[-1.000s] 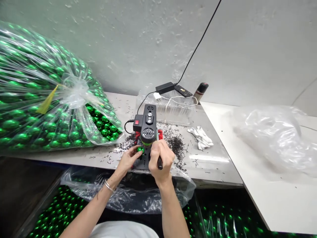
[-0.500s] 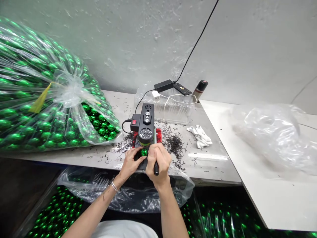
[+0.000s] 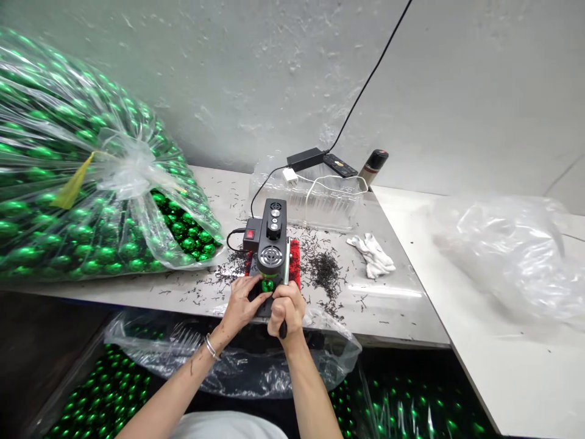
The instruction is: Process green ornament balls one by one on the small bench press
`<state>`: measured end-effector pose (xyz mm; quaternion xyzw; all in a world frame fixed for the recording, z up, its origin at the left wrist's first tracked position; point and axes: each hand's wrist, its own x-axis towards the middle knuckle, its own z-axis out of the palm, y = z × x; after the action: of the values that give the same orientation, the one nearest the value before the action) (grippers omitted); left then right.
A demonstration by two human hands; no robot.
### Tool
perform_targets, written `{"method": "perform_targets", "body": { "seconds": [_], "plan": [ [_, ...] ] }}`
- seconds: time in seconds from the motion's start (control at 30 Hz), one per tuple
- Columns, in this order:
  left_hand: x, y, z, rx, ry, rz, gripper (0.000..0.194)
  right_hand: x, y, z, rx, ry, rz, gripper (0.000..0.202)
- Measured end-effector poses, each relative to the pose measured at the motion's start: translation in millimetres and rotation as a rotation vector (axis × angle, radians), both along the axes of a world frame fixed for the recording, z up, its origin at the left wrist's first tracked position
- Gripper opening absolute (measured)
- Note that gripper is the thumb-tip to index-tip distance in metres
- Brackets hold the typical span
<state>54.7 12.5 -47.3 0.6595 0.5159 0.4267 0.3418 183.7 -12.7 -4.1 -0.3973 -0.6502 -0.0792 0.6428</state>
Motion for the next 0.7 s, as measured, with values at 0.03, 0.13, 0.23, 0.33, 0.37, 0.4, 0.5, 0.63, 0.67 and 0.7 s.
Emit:
{"method": "perform_targets", "body": {
  "seconds": [0.03, 0.13, 0.23, 0.33, 0.37, 0.4, 0.5, 0.63, 0.67, 0.7],
  "plan": [
    [-0.1, -0.3, 0.4, 0.003, -0.001, -0.001, 0.030, -0.2, 0.7, -2.1, 0.005, 0.001, 0.000, 0.029],
    [0.6, -0.9, 2.3, 0.004, -0.023, 0.002, 0.029, 0.5, 1.7, -5.7, 0.012, -0.023, 0.021, 0.029],
    [3.1, 0.4, 4.9, -0.013, -0.055, 0.012, 0.028, 2.0, -0.1, 1.6, 0.013, -0.024, 0.046, 0.029],
    [4.5, 0.5, 8.1, -0.016, -0.062, 0.022, 0.029, 3.4, -4.5, 26.1, -0.020, 0.017, 0.059, 0.029],
    [3.5, -1.3, 9.0, -0.009, -0.065, 0.023, 0.030, 3.7, -6.1, 36.8, -0.049, 0.033, 0.060, 0.029],
    [1.4, -4.7, 9.6, 0.003, -0.070, 0.016, 0.030, 4.1, -7.4, 47.5, -0.091, 0.053, 0.059, 0.030],
    [-11.9, -24.7, 8.1, 0.035, -0.072, -0.061, 0.030, 4.4, -9.1, 71.4, -0.181, 0.107, 0.081, 0.030],
    [-38.8, -53.2, 3.1, 0.042, -0.001, -0.197, 0.050, 2.5, -7.0, 71.4, -0.149, 0.114, 0.075, 0.031],
    [-45.5, -53.6, 4.2, 0.063, 0.022, -0.206, 0.060, 1.8, -6.5, 68.0, -0.135, 0.113, 0.070, 0.031],
    [-51.9, -49.2, 7.2, 0.096, 0.047, -0.191, 0.066, 1.1, -6.0, 64.7, -0.122, 0.113, 0.068, 0.031]
  ]
}}
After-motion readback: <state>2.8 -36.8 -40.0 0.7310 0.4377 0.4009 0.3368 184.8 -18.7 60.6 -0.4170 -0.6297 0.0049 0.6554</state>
